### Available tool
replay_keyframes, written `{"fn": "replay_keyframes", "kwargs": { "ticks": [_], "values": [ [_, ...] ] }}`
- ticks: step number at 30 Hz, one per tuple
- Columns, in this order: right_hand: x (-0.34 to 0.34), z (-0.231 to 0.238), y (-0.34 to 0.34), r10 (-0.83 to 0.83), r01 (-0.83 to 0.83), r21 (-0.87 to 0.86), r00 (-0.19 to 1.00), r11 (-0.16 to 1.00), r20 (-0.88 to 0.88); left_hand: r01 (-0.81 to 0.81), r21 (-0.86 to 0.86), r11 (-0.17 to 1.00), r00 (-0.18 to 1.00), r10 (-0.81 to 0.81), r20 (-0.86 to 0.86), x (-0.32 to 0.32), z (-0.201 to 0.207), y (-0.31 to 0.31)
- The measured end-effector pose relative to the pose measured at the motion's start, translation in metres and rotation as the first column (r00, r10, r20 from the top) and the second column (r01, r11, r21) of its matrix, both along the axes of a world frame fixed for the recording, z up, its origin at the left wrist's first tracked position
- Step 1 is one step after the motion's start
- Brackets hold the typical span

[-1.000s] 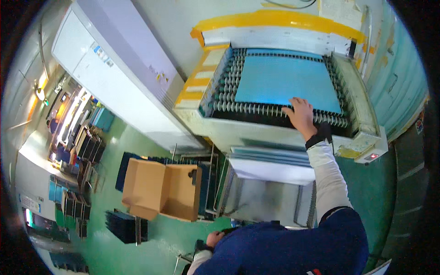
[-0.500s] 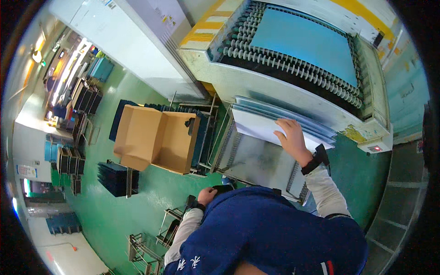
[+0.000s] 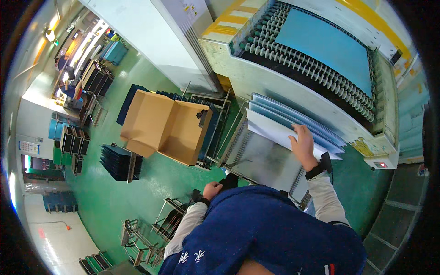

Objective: Loading and processing blue and white metal sheets into an industrial machine.

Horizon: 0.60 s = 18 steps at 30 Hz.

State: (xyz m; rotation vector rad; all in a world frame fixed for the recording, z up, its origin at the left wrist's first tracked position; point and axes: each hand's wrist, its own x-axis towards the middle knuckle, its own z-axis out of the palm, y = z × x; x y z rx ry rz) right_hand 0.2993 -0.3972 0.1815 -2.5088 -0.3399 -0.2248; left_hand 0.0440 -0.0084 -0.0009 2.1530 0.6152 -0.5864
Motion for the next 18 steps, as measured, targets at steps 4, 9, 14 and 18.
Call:
{"fn": "replay_keyframes", "kwargs": {
  "ticks": [4,9,14,18],
  "values": [
    [0.014,-0.010,-0.004,-0.044,0.040,-0.118,0.998,0.992,-0.033,0.037,-0.043,0.998,0.998,-0.039,-0.049,0.020,-0.010,0.010],
    [0.022,-0.023,-0.010,-0.157,0.110,-0.288,0.977,0.951,-0.147,0.169,-0.019,0.985,0.985,-0.169,-0.038,0.045,-0.012,0.024],
    [0.034,-0.033,-0.019,-0.213,0.084,-0.426,0.940,0.901,-0.266,0.179,-0.015,0.984,0.983,-0.179,-0.036,0.050,-0.014,0.037],
    [0.042,-0.033,-0.022,-0.237,0.129,-0.403,0.944,0.906,-0.230,0.133,-0.048,0.990,0.988,-0.137,-0.075,0.041,-0.013,0.042]
  ]
}}
